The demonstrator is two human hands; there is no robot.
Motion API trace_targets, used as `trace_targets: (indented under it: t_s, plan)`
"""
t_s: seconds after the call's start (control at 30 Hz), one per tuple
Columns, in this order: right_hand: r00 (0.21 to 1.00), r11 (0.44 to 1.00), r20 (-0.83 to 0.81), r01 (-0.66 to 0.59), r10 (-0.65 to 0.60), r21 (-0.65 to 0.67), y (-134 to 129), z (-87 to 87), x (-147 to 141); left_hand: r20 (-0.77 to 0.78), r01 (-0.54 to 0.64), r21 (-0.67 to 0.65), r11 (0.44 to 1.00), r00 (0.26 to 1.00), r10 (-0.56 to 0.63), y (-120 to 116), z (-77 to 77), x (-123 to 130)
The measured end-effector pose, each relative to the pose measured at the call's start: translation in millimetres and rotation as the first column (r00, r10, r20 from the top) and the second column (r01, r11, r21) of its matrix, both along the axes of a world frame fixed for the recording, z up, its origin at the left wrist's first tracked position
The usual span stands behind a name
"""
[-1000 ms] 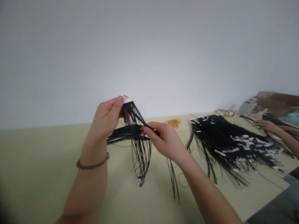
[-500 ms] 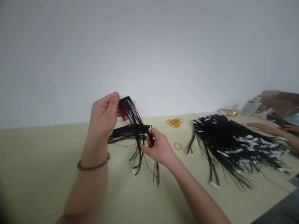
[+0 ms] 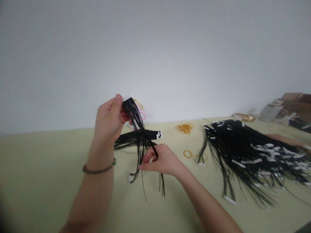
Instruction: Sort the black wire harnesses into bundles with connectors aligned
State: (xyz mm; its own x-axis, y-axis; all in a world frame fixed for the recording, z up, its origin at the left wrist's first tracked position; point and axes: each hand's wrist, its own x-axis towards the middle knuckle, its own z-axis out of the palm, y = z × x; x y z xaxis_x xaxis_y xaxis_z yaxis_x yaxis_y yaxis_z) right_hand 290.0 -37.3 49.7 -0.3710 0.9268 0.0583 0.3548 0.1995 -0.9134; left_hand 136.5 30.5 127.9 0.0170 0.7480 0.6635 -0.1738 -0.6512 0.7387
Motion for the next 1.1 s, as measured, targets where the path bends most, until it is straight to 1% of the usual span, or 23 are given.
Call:
trace_targets:
  t_s: [0.07, 0.1, 0.17, 0.23, 0.3, 0.4, 0.5, 0.57, 0.67, 0.8, 0.9, 0.97, 1.03, 1.1]
  plan:
    - [0.995, 1.000, 0.094, -0.028, 0.028, 0.002, 2, -5.5, -2, 0.023, 0.007, -0.001, 1.000, 1.000, -0.007, 5, -0.5, 0]
    - [0.992, 0.999, 0.113, -0.045, 0.047, -0.023, 3, -9.2, -3, 0.041, 0.009, 0.001, 1.000, 0.999, -0.009, 8, -0.7, 0]
    - [0.991, 0.994, 0.113, -0.058, 0.068, -0.095, 6, -16.7, -5, 0.072, 0.010, 0.002, 1.000, 0.997, -0.010, 12, -0.7, -1]
    - [0.992, 0.988, 0.108, -0.042, 0.059, -0.150, 8, -21.1, -7, 0.094, 0.013, 0.000, 1.000, 0.996, -0.012, 15, -0.2, -4]
    - [0.992, 0.988, 0.121, -0.025, 0.044, -0.152, 9, -20.0, -5, 0.116, 0.014, -0.002, 1.000, 0.993, -0.014, 16, 0.5, -9]
    - [0.991, 0.986, 0.089, -0.088, 0.101, -0.142, 6, -8.8, 3, 0.107, -0.045, -0.028, 0.999, 0.993, 0.047, 19, 0.2, -18]
    - [0.986, 0.976, -0.031, -0.169, 0.167, -0.137, 2, 6.7, 17, 0.038, -0.106, -0.053, 0.993, 0.993, 0.108, 25, -2.4, -28]
    - [0.982, 0.978, -0.106, -0.170, 0.157, -0.121, -1, 16.0, 29, -0.005, -0.121, -0.047, 0.991, 0.993, 0.121, 29, -4.9, -32]
    - [0.974, 0.983, -0.170, -0.164, 0.148, -0.083, -6, 26.3, 46, -0.061, -0.140, -0.016, 0.990, 0.989, 0.138, 31, -7.9, -35]
    - [0.964, 0.985, -0.221, -0.165, 0.148, -0.058, -12, 32.7, 62, -0.136, -0.152, 0.032, 0.988, 0.979, 0.155, 26, -8.3, -35]
    - [0.955, 0.982, -0.261, -0.169, 0.142, -0.084, -10, 31.0, 60, -0.208, -0.196, 0.054, 0.979, 0.957, 0.203, 19, -5.6, -34]
    - [0.944, 0.981, -0.306, -0.165, 0.127, -0.100, -8, 27.6, 53, -0.300, -0.197, 0.074, 0.978, 0.930, 0.210, 13, -3.0, -31]
    - [0.930, 0.982, -0.350, -0.158, 0.115, -0.099, -6, 24.6, 42, -0.418, -0.151, 0.100, 0.983, 0.890, 0.180, 6, -0.7, -24]
    - [0.911, 0.989, -0.402, -0.131, 0.093, -0.070, -7, 23.6, 31, -0.534, -0.058, 0.096, 0.994, 0.839, 0.101, -3, 0.4, -13]
